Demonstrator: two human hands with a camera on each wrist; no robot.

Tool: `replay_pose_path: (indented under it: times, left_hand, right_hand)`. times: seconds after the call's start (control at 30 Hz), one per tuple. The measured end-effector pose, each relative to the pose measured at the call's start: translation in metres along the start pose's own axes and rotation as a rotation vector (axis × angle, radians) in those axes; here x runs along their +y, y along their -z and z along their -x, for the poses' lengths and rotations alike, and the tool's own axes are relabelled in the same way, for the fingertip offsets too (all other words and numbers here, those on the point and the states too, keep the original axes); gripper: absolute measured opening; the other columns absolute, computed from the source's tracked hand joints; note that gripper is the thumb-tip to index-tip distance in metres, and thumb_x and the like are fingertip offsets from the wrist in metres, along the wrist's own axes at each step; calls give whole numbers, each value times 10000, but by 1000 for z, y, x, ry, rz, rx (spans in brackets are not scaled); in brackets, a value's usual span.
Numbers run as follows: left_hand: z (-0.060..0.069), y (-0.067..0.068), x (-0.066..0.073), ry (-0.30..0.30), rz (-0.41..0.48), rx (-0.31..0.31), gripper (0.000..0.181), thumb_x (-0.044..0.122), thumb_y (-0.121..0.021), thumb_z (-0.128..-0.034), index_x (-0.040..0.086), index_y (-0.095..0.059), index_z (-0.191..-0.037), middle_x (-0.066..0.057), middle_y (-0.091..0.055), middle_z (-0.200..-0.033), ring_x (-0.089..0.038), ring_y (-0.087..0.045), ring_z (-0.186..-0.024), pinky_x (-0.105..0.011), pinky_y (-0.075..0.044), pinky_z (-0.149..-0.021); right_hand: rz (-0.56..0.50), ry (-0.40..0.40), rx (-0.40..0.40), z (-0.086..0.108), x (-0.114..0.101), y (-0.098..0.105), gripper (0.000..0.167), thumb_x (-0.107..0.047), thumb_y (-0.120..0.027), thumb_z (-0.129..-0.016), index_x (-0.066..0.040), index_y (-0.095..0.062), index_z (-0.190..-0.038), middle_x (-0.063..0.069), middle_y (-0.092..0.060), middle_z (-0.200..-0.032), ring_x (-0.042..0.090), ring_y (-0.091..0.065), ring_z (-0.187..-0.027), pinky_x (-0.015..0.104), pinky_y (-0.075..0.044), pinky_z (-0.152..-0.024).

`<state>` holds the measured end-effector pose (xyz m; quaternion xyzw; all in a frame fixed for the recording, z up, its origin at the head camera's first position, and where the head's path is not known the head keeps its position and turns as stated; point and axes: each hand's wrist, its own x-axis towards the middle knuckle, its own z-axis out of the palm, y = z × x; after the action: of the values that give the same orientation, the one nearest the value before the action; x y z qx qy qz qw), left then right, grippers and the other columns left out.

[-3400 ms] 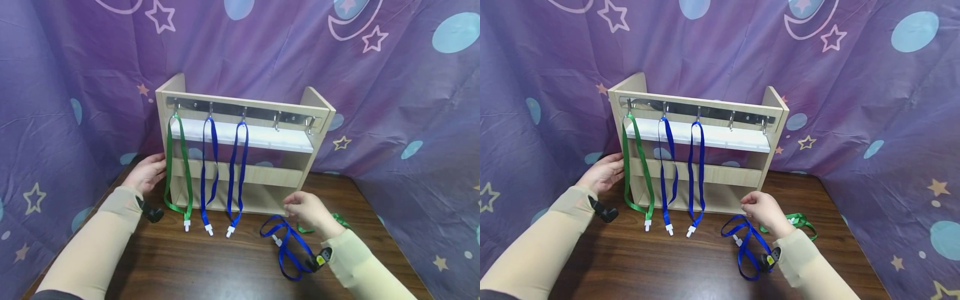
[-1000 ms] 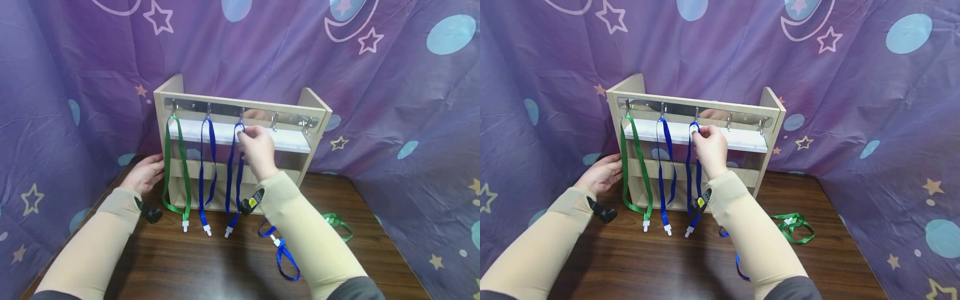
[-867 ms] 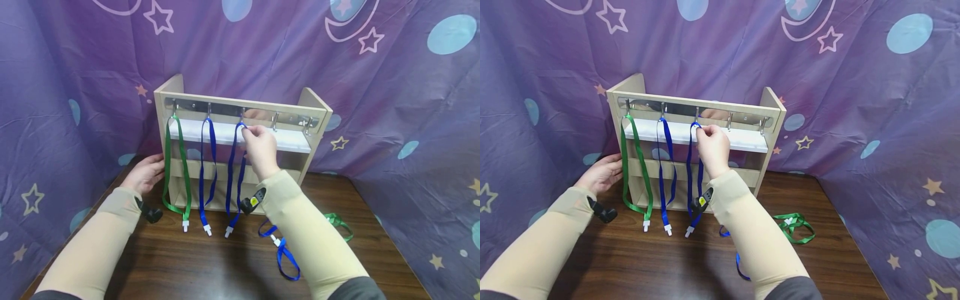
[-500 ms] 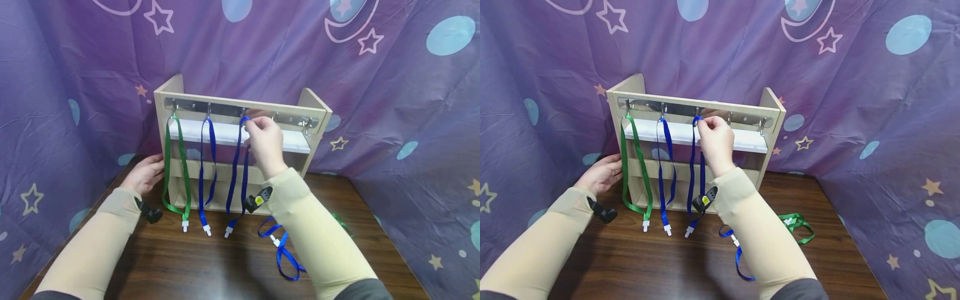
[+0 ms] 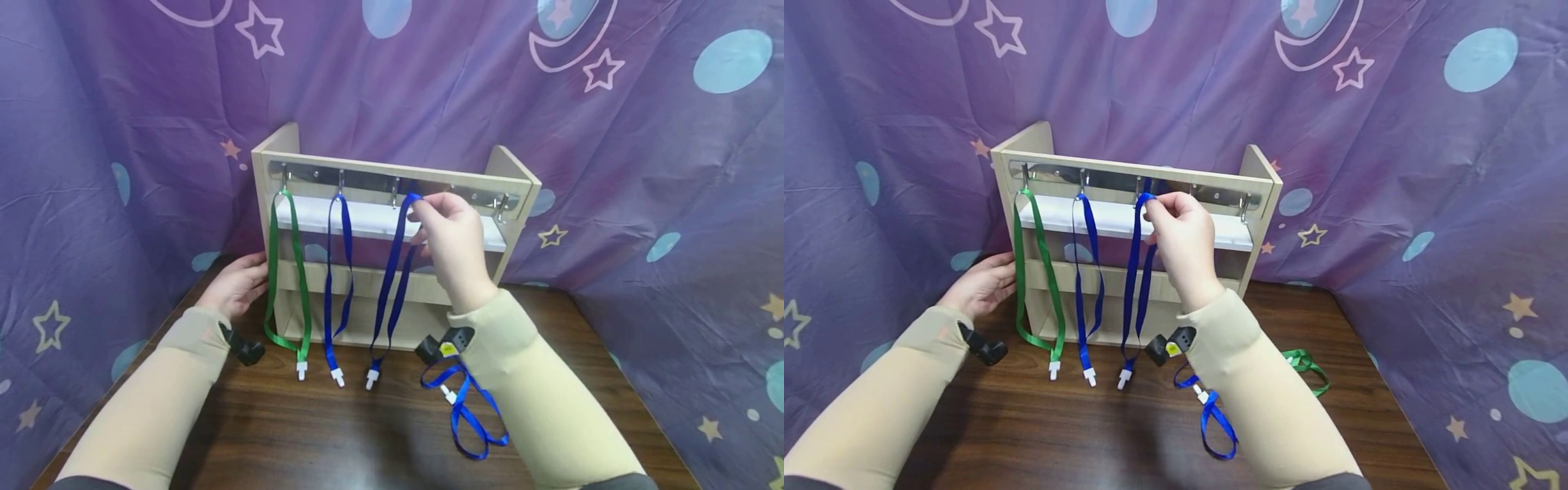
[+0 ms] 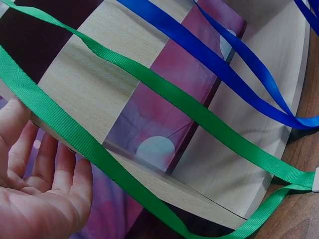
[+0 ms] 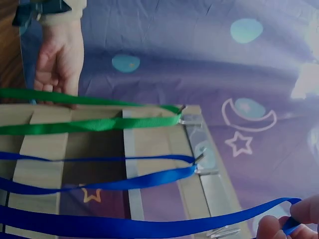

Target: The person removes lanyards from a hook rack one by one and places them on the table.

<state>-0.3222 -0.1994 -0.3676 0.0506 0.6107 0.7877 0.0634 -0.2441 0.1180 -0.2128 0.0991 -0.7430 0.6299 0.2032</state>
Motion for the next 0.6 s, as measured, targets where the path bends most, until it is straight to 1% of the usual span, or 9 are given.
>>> replay_pose_path:
  times: [0.13,0.3,0.47,0.6]
  left_hand:
    - [1,0,1,4,0,1,597,70,-497,-1001,-79,-183,-1486,132,-643,-941,-21,-572,-929,-459,-142,-1161]
    - [2,0,2,5,-3,-7,603,68,-485,-1006,-79,-159,-1490,133,-636,-948,-17,-566,-940,-460,-128,-1164]
    - [2,0,2,4,-8,-4,603,66,-473,-1010,-74,-145,-1495,132,-623,-964,-15,-562,-946,-456,-129,-1165]
    - [2,0,2,3,-3,-5,606,66,-473,-1010,-74,-139,-1496,134,-630,-956,-12,-565,-943,-457,-123,-1165]
  right_hand:
    - [-36,-26,-32,13,2,5,122,-150,-619,-923,-29,-628,-943,138,-673,-916,127,-578,-535,252,-484,-450]
    - [-86,-56,-74,28,8,9,99,-111,-624,-917,-13,-627,-909,108,-665,-862,128,-568,-526,194,-425,-413]
    - [-139,-119,-137,43,19,12,96,-110,-630,-918,-18,-616,-894,97,-667,-873,128,-557,-530,183,-414,-407]
    - [-154,-152,-171,54,29,14,134,-132,-635,-924,-5,-610,-892,83,-665,-845,135,-562,-525,190,-421,-425]
